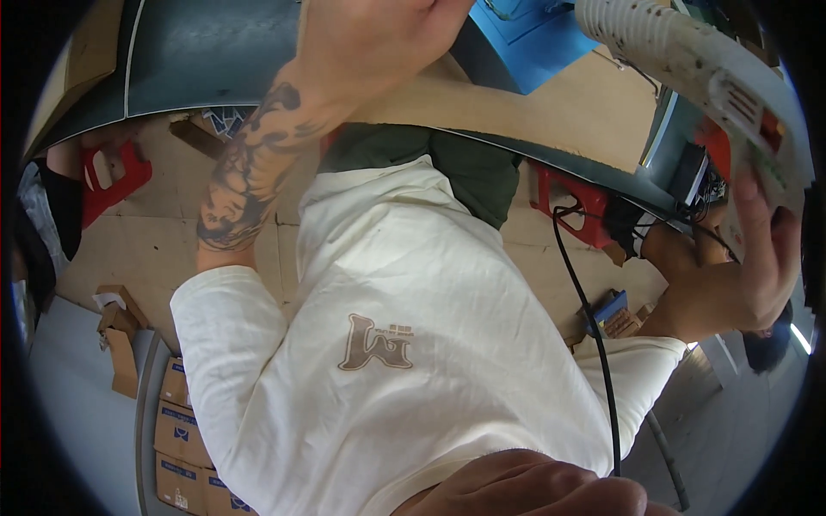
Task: Assembling a solar-powered electronic device using a hot glue gun to secure components.
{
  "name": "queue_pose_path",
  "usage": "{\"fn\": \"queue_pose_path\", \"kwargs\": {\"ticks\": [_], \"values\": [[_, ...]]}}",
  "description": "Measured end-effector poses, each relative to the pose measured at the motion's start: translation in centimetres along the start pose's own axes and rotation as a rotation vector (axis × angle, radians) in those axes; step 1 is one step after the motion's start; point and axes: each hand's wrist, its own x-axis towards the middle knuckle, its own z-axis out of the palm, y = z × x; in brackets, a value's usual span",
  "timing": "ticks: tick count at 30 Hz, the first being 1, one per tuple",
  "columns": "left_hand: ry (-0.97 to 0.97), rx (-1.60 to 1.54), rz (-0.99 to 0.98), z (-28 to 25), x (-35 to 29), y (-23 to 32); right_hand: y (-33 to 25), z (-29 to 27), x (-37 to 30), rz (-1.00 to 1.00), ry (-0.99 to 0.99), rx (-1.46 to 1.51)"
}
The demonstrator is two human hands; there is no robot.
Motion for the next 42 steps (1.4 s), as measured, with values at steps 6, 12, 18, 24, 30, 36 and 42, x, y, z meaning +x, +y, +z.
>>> {"fn": "queue_pose_path", "kwargs": {"ticks": [6, 12, 18, 24, 30, 36, 42], "values": [[-0.453, 0.548, -0.003, -2.4, 3.1, 4.6, 0.8, 1.4, -1.4, 0.225, 0.082, 0.2], [-0.389, 0.447, -0.028, -1.8, 2.8, 4.2, 1.5, 2.3, -2.8, 0.269, 0.193, 0.868], [-0.428, 0.498, -0.01, -1.4, 3.4, 4.5, 2.3, 12.3, -5.7, 0.283, 0.439, 2.247], [-0.637, 0.562, 0.231, -2.6, 2.7, 2.8, 0.0, 19.4, -6.4, 0.205, 0.574, 2.592], [-0.914, 0.742, 0.242, -3.7, 3.5, 3.8, -0.8, 22.3, -8.0, 0.239, 0.661, 2.653], [-1.179, 0.846, 0.231, -3.5, 5.2, 5.6, -1.7, 23.8, -8.9, 0.202, 0.768, 2.749], [-1.403, 0.844, 0.046, -2.4, 6.6, 7.0, -1.5, 25.6, -9.8, 0.041, 0.767, 2.847]]}}
